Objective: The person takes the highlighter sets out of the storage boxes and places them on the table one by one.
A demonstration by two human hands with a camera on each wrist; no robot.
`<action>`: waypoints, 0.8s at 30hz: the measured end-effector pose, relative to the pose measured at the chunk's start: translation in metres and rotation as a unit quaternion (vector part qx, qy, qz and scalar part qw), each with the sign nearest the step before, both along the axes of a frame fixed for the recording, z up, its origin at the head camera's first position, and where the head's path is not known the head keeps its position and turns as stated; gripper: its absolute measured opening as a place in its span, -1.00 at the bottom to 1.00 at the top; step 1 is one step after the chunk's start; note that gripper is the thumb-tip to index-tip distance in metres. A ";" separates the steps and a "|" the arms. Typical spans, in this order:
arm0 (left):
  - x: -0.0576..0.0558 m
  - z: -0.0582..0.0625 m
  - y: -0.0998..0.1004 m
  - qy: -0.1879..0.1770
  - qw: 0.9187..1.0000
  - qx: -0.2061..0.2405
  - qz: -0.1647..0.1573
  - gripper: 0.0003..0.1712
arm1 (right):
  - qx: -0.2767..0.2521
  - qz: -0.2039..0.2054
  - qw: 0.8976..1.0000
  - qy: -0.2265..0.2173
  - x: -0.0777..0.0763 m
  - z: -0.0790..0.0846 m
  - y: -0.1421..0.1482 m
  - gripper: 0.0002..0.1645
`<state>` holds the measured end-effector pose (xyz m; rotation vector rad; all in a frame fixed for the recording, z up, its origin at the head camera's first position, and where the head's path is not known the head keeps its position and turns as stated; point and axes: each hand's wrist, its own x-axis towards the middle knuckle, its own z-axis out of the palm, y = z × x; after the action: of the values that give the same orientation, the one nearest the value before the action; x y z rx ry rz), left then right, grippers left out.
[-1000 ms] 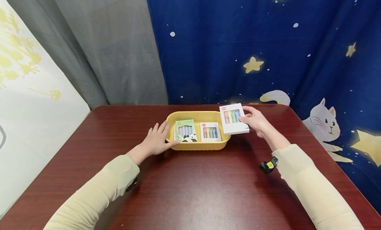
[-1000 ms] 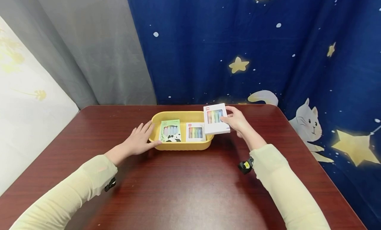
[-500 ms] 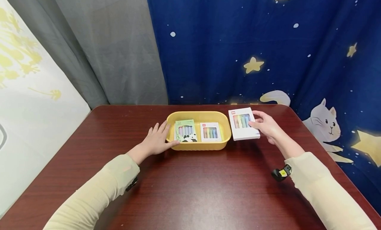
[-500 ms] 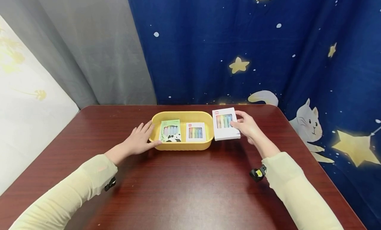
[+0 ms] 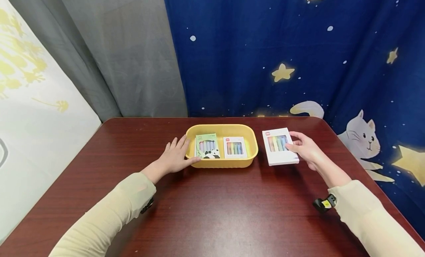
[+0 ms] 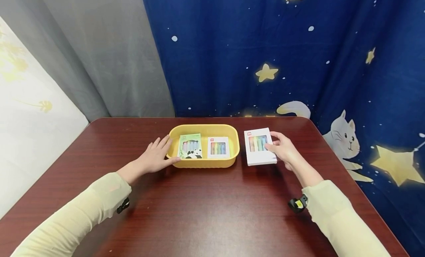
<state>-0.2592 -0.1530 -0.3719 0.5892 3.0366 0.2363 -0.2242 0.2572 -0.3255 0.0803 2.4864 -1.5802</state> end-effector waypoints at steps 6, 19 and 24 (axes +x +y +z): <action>0.000 0.000 0.000 -0.001 1.000 0.002 -0.001 0.13 | -0.002 0.007 1.000 -0.012 0.009 -0.009 0.005 -0.22; 0.001 0.002 0.001 -0.010 1.000 0.004 0.002 0.12 | -0.053 0.024 0.997 -0.046 0.023 -0.024 0.010 -0.20; 0.001 0.004 0.001 -0.011 1.000 0.002 0.002 0.12 | -0.068 0.033 0.995 -0.059 0.028 -0.032 0.007 -0.20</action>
<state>-0.2578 -0.1524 -0.3683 0.5762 3.0164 0.2463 -0.1958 0.2644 -0.3574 0.0695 2.2638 -1.6605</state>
